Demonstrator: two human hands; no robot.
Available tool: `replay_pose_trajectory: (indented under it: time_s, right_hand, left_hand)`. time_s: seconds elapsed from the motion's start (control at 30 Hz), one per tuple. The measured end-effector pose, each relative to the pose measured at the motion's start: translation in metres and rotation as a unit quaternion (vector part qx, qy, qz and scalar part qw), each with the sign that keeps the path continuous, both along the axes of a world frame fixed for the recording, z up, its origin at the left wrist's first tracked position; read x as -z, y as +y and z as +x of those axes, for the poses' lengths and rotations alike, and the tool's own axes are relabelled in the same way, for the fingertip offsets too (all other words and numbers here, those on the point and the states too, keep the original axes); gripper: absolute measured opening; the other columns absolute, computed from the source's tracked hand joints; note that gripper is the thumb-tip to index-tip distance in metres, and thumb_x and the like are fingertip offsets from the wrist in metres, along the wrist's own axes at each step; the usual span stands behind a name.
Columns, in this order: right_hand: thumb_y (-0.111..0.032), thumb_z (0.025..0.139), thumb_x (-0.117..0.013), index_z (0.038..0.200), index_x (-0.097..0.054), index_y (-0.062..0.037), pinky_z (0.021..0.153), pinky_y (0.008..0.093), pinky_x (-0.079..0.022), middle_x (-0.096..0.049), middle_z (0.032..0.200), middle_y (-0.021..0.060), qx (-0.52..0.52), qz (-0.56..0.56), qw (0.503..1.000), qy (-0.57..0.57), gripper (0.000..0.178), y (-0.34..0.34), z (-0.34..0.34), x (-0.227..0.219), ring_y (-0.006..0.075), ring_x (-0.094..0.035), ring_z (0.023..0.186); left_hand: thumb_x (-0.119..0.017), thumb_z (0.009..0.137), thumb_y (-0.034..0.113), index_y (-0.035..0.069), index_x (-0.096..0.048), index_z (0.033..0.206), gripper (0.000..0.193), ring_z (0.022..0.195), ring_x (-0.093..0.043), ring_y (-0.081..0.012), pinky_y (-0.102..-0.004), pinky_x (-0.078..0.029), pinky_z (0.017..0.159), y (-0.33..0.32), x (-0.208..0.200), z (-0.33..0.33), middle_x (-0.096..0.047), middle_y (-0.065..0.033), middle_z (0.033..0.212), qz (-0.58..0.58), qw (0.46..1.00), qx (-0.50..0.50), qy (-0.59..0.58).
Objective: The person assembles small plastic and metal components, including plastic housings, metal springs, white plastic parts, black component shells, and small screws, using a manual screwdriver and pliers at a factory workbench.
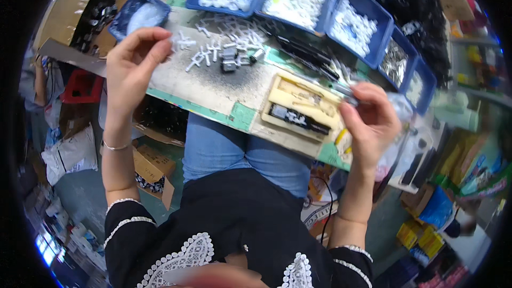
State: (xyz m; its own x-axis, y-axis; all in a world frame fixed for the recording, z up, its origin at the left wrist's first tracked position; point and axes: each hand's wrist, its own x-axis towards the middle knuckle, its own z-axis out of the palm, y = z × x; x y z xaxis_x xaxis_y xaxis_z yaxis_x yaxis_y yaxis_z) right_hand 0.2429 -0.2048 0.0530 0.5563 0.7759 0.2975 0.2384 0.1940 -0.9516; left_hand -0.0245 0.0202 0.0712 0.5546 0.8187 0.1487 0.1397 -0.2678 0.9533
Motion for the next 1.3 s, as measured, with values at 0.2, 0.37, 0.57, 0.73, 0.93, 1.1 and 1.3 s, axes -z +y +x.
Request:
replay_pose_trajectory:
  time_s: [0.2,0.37,0.57,0.73,0.93,1.1,1.3]
  right_hand:
    - [0.012,0.070,-0.069,0.100,-0.060,0.0057,0.080,0.0296,-0.056,-0.055,0.107,0.0145,-0.111,0.050,0.989,0.087,0.032,0.021,-0.046,-0.004,0.0187,-0.058,0.097]
    - [0.011,0.070,-0.071,0.099,-0.061,0.0061,0.080,0.0276,-0.056,-0.056,0.106,0.0132,-0.102,0.018,0.986,0.130,0.030,0.014,-0.051,0.002,0.0179,-0.060,0.096]
    - [0.006,0.070,-0.074,0.096,-0.064,0.0029,0.078,0.0262,-0.056,-0.060,0.103,0.0114,-0.084,-0.002,0.993,0.080,0.028,0.008,-0.048,0.004,0.0159,-0.062,0.093]
    - [0.003,0.070,-0.074,0.096,-0.065,0.0027,0.078,0.0256,-0.055,-0.061,0.101,0.0103,-0.095,-0.017,0.994,0.051,0.027,0.003,-0.049,0.006,0.0149,-0.062,0.092]
    - [0.002,0.068,-0.075,0.095,-0.065,0.0023,0.078,0.0266,-0.054,-0.062,0.100,0.0116,-0.096,-0.080,0.992,0.021,0.028,-0.020,-0.046,0.008,0.0160,-0.062,0.092]
    - [-0.002,0.065,-0.077,0.090,-0.067,-0.0018,0.073,0.0293,-0.050,-0.066,0.091,0.0083,-0.099,-0.128,0.969,-0.188,0.026,-0.049,-0.037,0.008,0.0192,-0.063,0.085]
    - [-0.006,0.062,-0.079,0.086,-0.069,-0.0057,0.077,0.0304,-0.045,-0.068,0.090,0.0053,0.031,-0.157,0.951,-0.264,0.025,-0.065,-0.021,0.026,0.0198,-0.058,0.085]
  left_hand:
    - [-0.064,0.084,0.003,-0.004,-0.062,0.098,0.015,0.077,-0.063,-0.0119,-0.0227,-0.052,0.071,-0.053,0.017,0.031,-0.065,-0.0069,0.086,-0.180,0.972,0.065,-0.139]
    - [-0.065,0.084,0.003,-0.004,-0.062,0.097,0.015,0.074,-0.064,-0.0133,-0.0233,-0.053,0.067,-0.076,0.026,0.054,-0.066,-0.0089,0.083,-0.254,0.946,0.115,-0.164]
    - [-0.067,0.082,0.002,-0.006,-0.064,0.097,0.018,0.072,-0.065,-0.0140,-0.0232,-0.053,0.066,-0.078,0.030,0.061,-0.067,-0.0112,0.083,-0.318,0.928,0.134,-0.141]
    - [-0.068,0.081,0.002,-0.006,-0.064,0.099,0.021,0.072,-0.065,-0.0141,-0.0226,-0.053,0.067,-0.077,0.027,0.062,-0.066,-0.0116,0.083,-0.384,0.905,0.147,-0.109]
    - [-0.069,0.076,-0.001,-0.002,-0.066,0.097,0.021,0.071,-0.064,-0.0164,-0.0234,-0.052,0.062,-0.102,0.028,0.061,-0.064,-0.0106,0.080,0.021,0.978,0.205,0.019]
    - [-0.067,0.077,0.004,-0.002,-0.064,0.094,0.018,0.068,-0.061,-0.0257,-0.0321,-0.048,0.059,-0.121,0.040,0.068,-0.062,-0.0142,0.083,0.042,0.963,0.252,0.080]
    - [-0.071,0.070,0.011,0.004,-0.064,0.095,0.027,0.088,-0.058,-0.0221,-0.0337,-0.042,0.078,-0.130,0.066,0.081,-0.061,-0.0056,0.096,0.365,0.912,0.163,0.088]
